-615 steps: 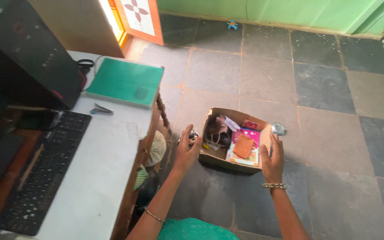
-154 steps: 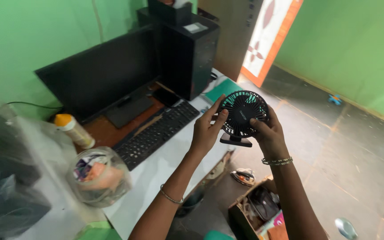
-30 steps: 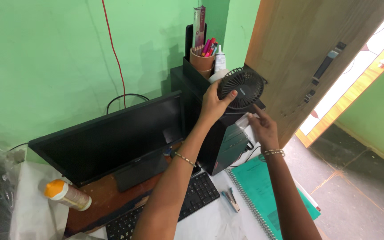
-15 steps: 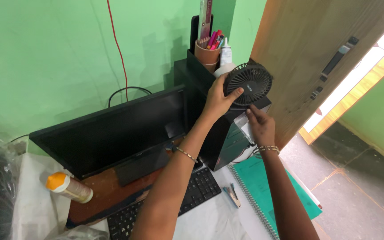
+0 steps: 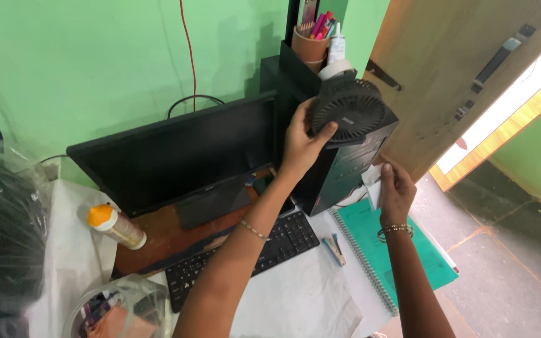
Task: The person organizes a cluttered desk by moving a notebook, placing scissors on it, and arranging a stapler, phone, and small boxes. They then retrieve a tube of glue and a small fan from a nearby box and place them on the desk, finally moving a plastic container to the side.
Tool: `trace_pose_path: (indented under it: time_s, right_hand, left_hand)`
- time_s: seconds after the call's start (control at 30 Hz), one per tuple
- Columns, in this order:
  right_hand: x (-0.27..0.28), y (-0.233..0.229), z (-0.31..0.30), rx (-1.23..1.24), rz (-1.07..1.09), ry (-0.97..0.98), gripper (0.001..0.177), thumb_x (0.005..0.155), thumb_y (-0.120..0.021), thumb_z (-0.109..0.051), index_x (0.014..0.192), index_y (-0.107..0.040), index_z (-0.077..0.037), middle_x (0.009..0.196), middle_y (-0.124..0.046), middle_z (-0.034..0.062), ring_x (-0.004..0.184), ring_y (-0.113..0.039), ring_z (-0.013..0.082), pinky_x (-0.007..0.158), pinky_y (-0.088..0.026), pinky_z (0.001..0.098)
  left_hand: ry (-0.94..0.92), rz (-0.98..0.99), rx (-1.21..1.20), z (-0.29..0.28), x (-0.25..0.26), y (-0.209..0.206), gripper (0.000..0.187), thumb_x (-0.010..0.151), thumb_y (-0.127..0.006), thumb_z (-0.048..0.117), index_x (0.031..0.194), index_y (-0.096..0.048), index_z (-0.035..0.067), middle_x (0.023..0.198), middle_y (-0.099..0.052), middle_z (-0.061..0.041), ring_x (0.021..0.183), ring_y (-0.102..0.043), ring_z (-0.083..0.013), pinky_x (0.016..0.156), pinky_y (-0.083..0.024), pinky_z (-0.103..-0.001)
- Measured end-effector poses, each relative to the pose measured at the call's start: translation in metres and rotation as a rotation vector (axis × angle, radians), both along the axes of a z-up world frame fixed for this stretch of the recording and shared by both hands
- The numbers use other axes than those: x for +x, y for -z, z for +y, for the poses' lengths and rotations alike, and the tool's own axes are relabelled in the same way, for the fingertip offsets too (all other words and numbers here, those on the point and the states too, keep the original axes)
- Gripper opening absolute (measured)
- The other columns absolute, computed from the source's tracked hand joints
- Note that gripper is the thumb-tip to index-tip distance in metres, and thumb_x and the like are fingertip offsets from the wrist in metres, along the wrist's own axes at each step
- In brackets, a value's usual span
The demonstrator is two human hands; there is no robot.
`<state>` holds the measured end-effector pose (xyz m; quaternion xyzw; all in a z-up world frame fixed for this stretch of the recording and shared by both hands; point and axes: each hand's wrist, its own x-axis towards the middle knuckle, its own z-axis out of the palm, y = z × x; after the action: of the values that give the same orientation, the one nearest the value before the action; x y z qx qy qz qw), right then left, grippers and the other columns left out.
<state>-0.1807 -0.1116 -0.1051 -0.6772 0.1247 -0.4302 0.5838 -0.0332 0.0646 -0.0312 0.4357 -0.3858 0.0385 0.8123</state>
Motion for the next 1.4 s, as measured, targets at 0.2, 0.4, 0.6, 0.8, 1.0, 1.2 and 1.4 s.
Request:
trace_pose_path:
  time_s: [0.2,0.4,0.6,0.8,1.0,1.2,1.4]
  right_hand:
    - [-0.03,0.059,0.011,0.052,0.106,-0.045,0.03,0.108,-0.06,-0.018,0.133,-0.069,-0.002,0.104,-0.066,-0.0025,0.089,-0.056,0.004,0.08,-0.047,0.0202]
    - [-0.037,0.101,0.047,0.084,0.282,-0.136,0.035,0.103,-0.061,-0.014,0.137,-0.065,-0.007,0.092,-0.064,-0.0018,0.081,-0.055,0.0049,0.071,-0.045,0.0215]
    - [-0.027,0.162,0.078,0.005,0.336,-0.309,0.03,0.103,-0.057,-0.006,0.131,-0.069,-0.007,0.098,-0.074,0.0017,0.087,-0.063,0.0057,0.079,-0.051,0.0211]
    - [-0.037,0.211,0.097,-0.237,0.677,-0.167,0.053,0.089,-0.062,0.005,0.137,-0.066,-0.017,0.098,-0.071,0.0103,0.082,-0.067,0.0169,0.074,-0.054,0.0304]
    - [-0.043,0.237,0.112,-0.383,0.788,-0.049,0.062,0.082,-0.072,-0.003,0.14,-0.055,-0.014,0.101,-0.073,0.0127,0.085,-0.069,0.0235,0.077,-0.054,0.0369]
    - [-0.023,0.22,0.153,-0.268,0.53,-0.196,0.053,0.089,-0.07,-0.011,0.141,-0.058,-0.005,0.119,-0.072,0.0142,0.105,-0.07,0.022,0.091,-0.056,0.0363]
    - [0.008,0.109,0.251,0.033,0.448,-0.447,0.065,0.092,-0.071,-0.022,0.149,-0.045,-0.005,0.138,-0.062,0.0117,0.129,-0.058,0.0235,0.107,-0.046,0.0379]
  left_hand:
    - [0.01,0.066,-0.004,0.063,-0.026,0.037,0.071,0.095,-0.079,0.029,0.147,-0.044,-0.004,0.136,-0.059,-0.011,0.126,-0.059,-0.0188,0.11,-0.049,-0.032]
    - [-0.092,0.212,0.06,0.119,-0.042,0.089,0.069,0.092,-0.079,0.031,0.144,-0.047,-0.003,0.13,-0.062,-0.012,0.121,-0.061,-0.0188,0.108,-0.05,-0.033]
    - [-0.095,0.37,0.079,0.155,-0.039,0.154,0.071,0.092,-0.079,0.028,0.145,-0.043,-0.003,0.133,-0.059,-0.011,0.123,-0.058,-0.0173,0.107,-0.049,-0.03]
    - [-0.04,0.488,0.086,0.18,-0.023,0.228,0.07,0.094,-0.078,0.024,0.146,-0.041,-0.003,0.129,-0.059,-0.01,0.117,-0.058,-0.0169,0.101,-0.05,-0.029]
    - [-0.139,0.487,0.039,0.202,-0.027,0.25,0.063,0.091,-0.079,0.019,0.141,-0.046,-0.002,0.129,-0.063,-0.01,0.118,-0.061,-0.0177,0.104,-0.051,-0.03]
    - [-0.193,0.519,0.097,0.238,-0.036,0.24,0.064,0.091,-0.08,0.018,0.142,-0.048,-0.003,0.135,-0.062,-0.012,0.124,-0.06,-0.0187,0.109,-0.048,-0.031]
    - [-0.224,0.56,0.242,0.275,-0.05,0.215,0.07,0.087,-0.081,0.027,0.142,-0.049,-0.004,0.127,-0.067,-0.014,0.115,-0.065,-0.0201,0.101,-0.053,-0.032]
